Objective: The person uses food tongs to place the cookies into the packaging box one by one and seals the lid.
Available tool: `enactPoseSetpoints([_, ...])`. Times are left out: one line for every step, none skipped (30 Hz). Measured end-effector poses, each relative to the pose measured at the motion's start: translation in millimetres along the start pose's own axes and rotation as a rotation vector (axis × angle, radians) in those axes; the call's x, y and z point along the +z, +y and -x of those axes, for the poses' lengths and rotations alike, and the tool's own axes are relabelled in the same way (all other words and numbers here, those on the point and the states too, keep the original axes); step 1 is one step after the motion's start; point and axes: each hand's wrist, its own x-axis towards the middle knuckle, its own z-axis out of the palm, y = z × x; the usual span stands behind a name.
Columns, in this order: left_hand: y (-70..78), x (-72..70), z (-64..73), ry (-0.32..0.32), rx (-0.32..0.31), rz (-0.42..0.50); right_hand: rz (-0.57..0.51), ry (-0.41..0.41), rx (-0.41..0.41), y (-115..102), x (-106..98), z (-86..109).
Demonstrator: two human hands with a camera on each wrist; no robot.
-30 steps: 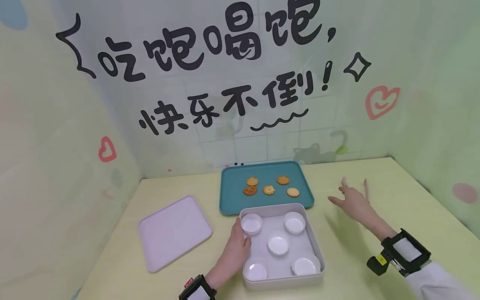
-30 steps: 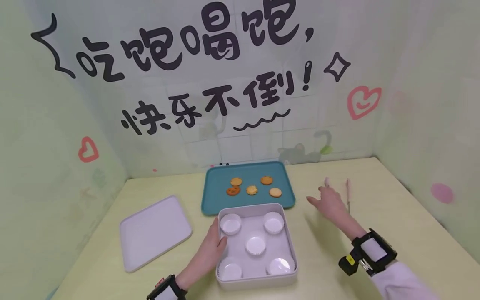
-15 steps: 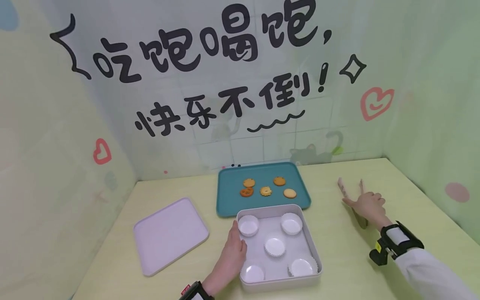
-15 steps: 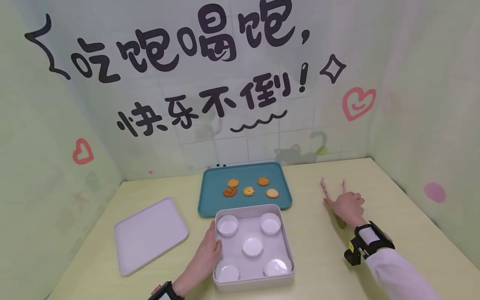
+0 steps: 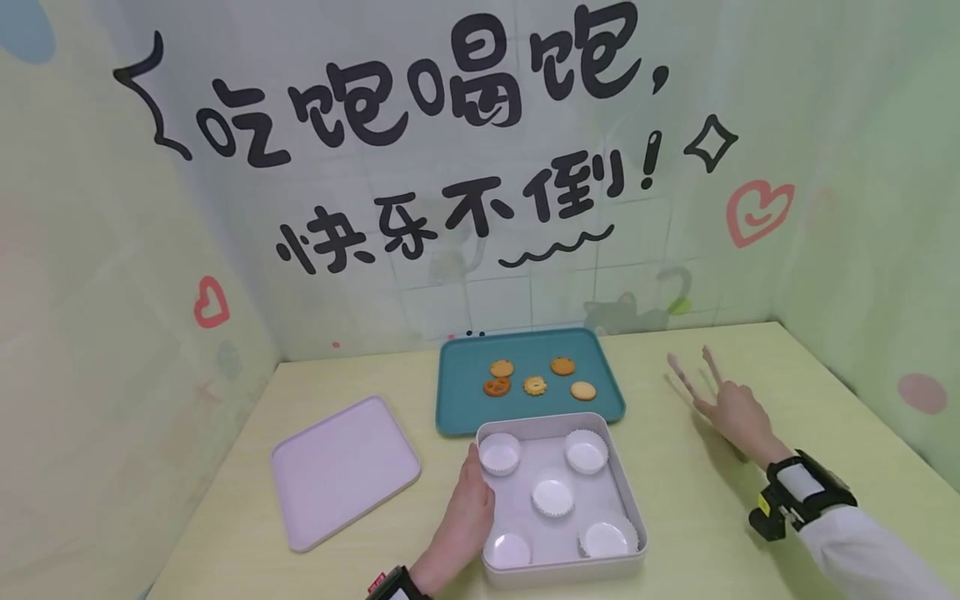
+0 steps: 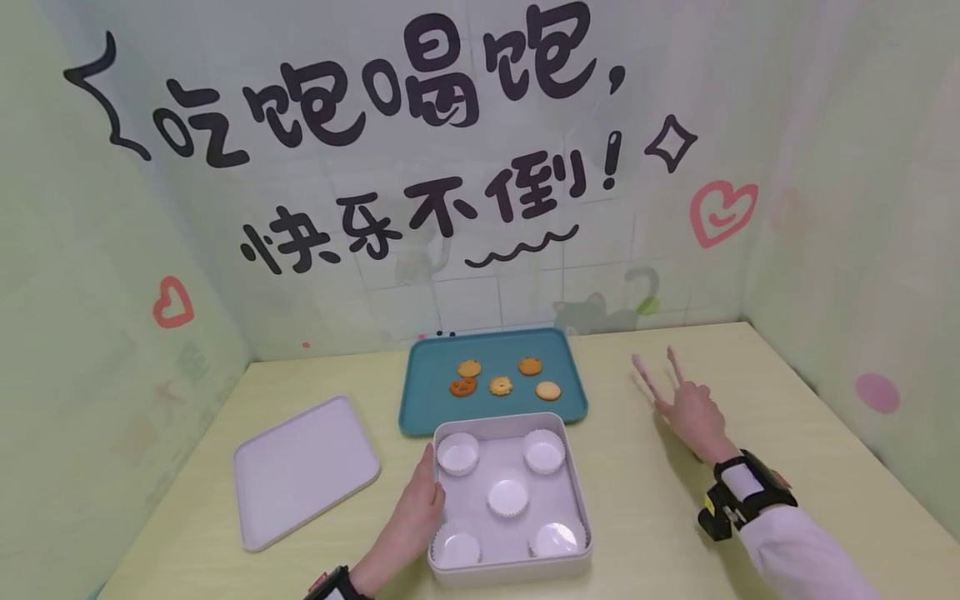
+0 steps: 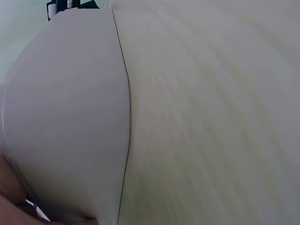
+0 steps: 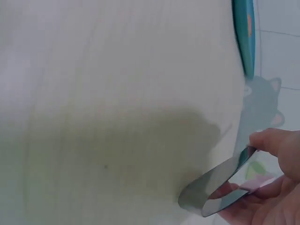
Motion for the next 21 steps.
enactPoseSetpoints([-1.1,0.1,0.5,0.000,-0.006,0.001,-0.009,0.028,-0.066,-3.1,-0.7,-1.7])
enactPoseSetpoints([-1.9,0.0,0.9,0.002,-0.012,0.000,-0.018,0.044,-0.117,-7.0,-1.6,-4.2])
enactPoseSetpoints([-2.5,-0.3,1.2,0.002,-0.018,0.003,-0.043,0.037,-0.146,-11.3,-2.8,-7.1])
enactPoseSetpoints([-3.1,-0.5,1.5,0.003,-0.021,0.001,-0.087,0.014,-0.144,-16.5,-4.5,-9.8])
enactPoseSetpoints([-3.6,-0.7,1.9,0.005,-0.023,-0.002,-0.156,-0.018,-0.116,-22.3,-6.2,-12.1])
enactPoseSetpoints([-4.0,-1.0,2.0,0.006,-0.025,0.001,-0.242,-0.063,-0.079,-28.5,-7.6,-14.2])
enactPoseSetpoints([-4.3,-1.3,2.2,0.007,-0.023,0.001,-0.331,-0.106,-0.032,-35.0,-8.7,-15.6])
enactPoseSetpoints([-4.4,-1.7,2.3,0.009,-0.022,0.002,-0.411,-0.151,0.001,-41.0,-9.3,-17.1])
enactPoseSetpoints([-4.6,-2.0,2.4,0.008,-0.022,0.005,-0.496,-0.196,0.041,-46.9,-9.3,-18.3])
enactPoseSetpoints([-4.6,-2.4,2.3,0.009,-0.022,0.005,-0.562,-0.230,0.070,-52.9,-9.1,-19.3])
enactPoseSetpoints([-4.7,-2.6,2.0,0.010,-0.021,0.006,-0.607,-0.256,0.091,-58.1,-8.2,-20.4])
enactPoseSetpoints([-4.8,-2.9,1.7,0.008,-0.024,0.007,-0.639,-0.280,0.110,-63.2,-7.1,-21.2])
enactPoseSetpoints([-4.9,-3.1,1.5,0.006,-0.026,0.005,-0.641,-0.296,0.111,-67.8,-5.8,-22.0])
enactPoseSetpoints([-4.9,-3.4,1.3,0.004,-0.027,0.005,-0.629,-0.309,0.109,-72.1,-4.8,-22.6])
enactPoseSetpoints([-5.3,-3.5,0.9,0.001,-0.028,0.006,-0.602,-0.318,0.102,-75.8,-3.4,-23.3])
enactPoseSetpoints([-5.0,-3.9,0.5,-0.001,-0.028,0.004,-0.569,-0.323,0.090,-78.9,-2.3,-23.9])
enactPoseSetpoints([-5.0,-4.2,0.5,-0.003,-0.027,0.003,-0.532,-0.329,0.073,-81.3,-1.1,-24.3])
enactPoseSetpoints([-4.7,-4.7,0.5,-0.006,-0.028,0.000,-0.491,-0.333,0.052,-83.1,0.0,-24.9])
enactPoseSetpoints([-4.5,-5.1,0.6,-0.009,-0.025,0.000,-0.447,-0.334,0.028,-84.4,0.9,-25.3])
enactPoseSetpoints([-4.1,-5.7,0.8,-0.010,-0.021,-0.001,-0.411,-0.335,0.013,-85.3,1.5,-25.7])
enactPoseSetpoints([-3.9,-6.2,0.9,-0.012,-0.018,-0.003,-0.382,-0.340,0.001,-85.8,2.0,-26.1])
